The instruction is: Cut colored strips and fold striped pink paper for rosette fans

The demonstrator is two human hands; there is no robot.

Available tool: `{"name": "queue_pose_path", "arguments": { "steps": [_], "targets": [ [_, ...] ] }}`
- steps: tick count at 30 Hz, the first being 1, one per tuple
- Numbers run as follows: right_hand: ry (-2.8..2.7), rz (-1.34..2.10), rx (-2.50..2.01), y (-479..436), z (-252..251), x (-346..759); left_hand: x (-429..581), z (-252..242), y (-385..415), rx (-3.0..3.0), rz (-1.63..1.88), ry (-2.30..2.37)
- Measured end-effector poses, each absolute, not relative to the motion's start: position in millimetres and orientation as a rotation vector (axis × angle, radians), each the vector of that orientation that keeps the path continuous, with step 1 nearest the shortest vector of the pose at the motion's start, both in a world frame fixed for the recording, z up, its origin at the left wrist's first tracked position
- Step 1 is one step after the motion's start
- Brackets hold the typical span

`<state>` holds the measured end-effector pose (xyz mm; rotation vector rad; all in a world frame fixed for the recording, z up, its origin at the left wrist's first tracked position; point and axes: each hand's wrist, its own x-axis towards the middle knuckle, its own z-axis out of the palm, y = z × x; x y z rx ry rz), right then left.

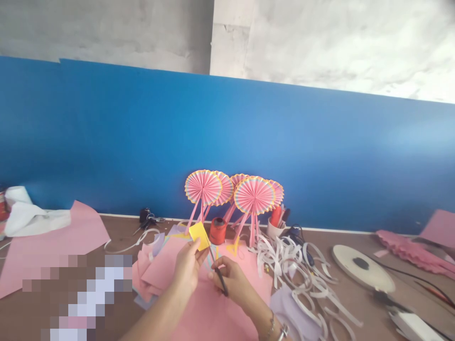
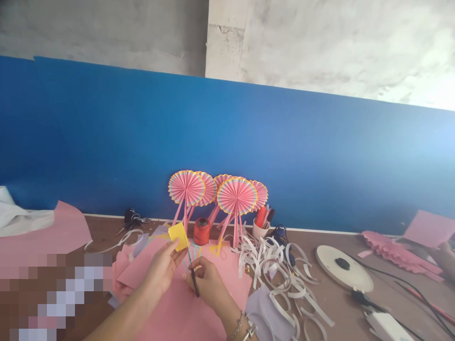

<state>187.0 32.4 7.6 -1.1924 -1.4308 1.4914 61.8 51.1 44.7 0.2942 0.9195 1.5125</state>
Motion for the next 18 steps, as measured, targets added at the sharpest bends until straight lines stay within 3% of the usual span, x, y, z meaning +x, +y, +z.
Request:
{"name": "queue_pose_path", "arguments": {
  "steps": [18],
  "targets": [
    [-1.39, 1.496, -1.193, 32.0, 8.4, 185.9, 62.7, 42.9, 48.8, 0.31, 1.52, 0.904]
  ]
}}
